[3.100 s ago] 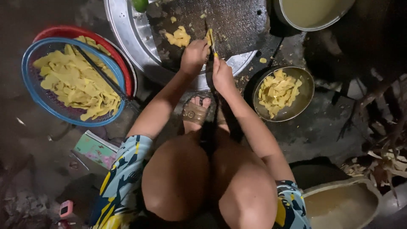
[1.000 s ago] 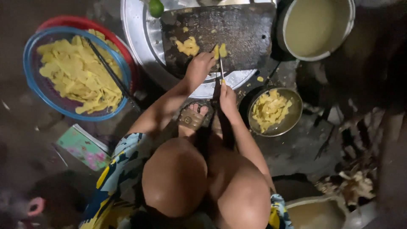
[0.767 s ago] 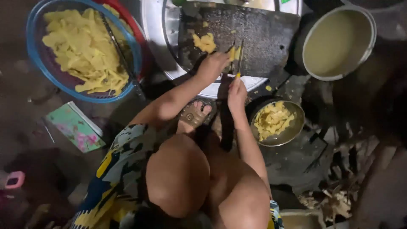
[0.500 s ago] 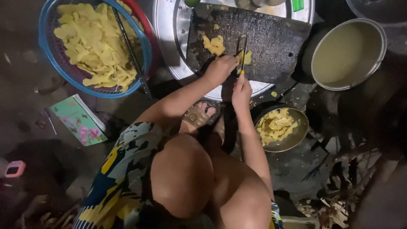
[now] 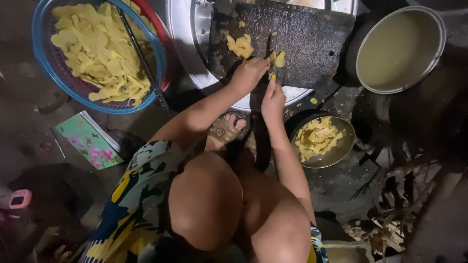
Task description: Slicing ginger roots into thin pieces using a knife on a cutting board.
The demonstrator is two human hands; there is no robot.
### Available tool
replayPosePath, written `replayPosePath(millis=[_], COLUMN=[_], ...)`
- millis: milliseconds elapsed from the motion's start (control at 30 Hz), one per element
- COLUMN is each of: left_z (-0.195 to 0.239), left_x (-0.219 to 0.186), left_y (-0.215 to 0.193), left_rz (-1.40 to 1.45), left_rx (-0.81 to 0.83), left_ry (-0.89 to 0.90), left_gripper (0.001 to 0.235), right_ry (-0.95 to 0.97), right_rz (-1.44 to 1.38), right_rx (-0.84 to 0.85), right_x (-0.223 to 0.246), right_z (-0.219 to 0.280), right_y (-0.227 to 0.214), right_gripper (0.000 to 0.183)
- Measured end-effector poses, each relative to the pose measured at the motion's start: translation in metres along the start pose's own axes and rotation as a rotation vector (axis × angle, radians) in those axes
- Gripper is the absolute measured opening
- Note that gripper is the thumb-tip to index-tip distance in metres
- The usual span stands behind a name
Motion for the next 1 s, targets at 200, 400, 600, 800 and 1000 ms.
replayPosePath(millis=[200, 400, 600, 800, 1000], left_z=[-0.002, 0.003, -0.001, 0.004, 0.007], left_x=[-0.002, 0.007, 0.002, 0.01, 0.013], left_y=[-0.004, 0.011, 0.001, 0.016, 0.021], left_rz=[-0.041, -0.003, 0.04, 0.017, 0.011], left_rx=[0.019, 0.027, 0.064, 0.047, 0.068], left_ry=[0.005, 0.031, 0.007, 0.028, 0.012], left_gripper=[0.012, 0.01, 0.011, 0.013, 0.016], right_ry=[0.043, 0.033, 0.041, 0.044, 0.096], right_rz=[-0.006, -0.034, -0.027, -0.022, -0.053], right_rx=[0.002, -0.012, 0.019, 0.033, 0.111], right_x=[-0.004, 0.002, 0.007, 0.003, 0.015], right_z=[0.0, 0.002, 0.001, -0.002, 0.007], right_y=[0.0, -0.002, -0.003, -0.007, -0.014], right_gripper=[0.053, 0.053, 0.057, 0.054, 0.057])
Point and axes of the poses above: each hand's wrist, its own z-axis away from the middle knuckle, its own y-axis out of the palm, x = y × z, the point moved 3 cm from there along -z, towards the middle knuckle, and after that the axes turned 7 degrees about x, right-handed, at the moved point
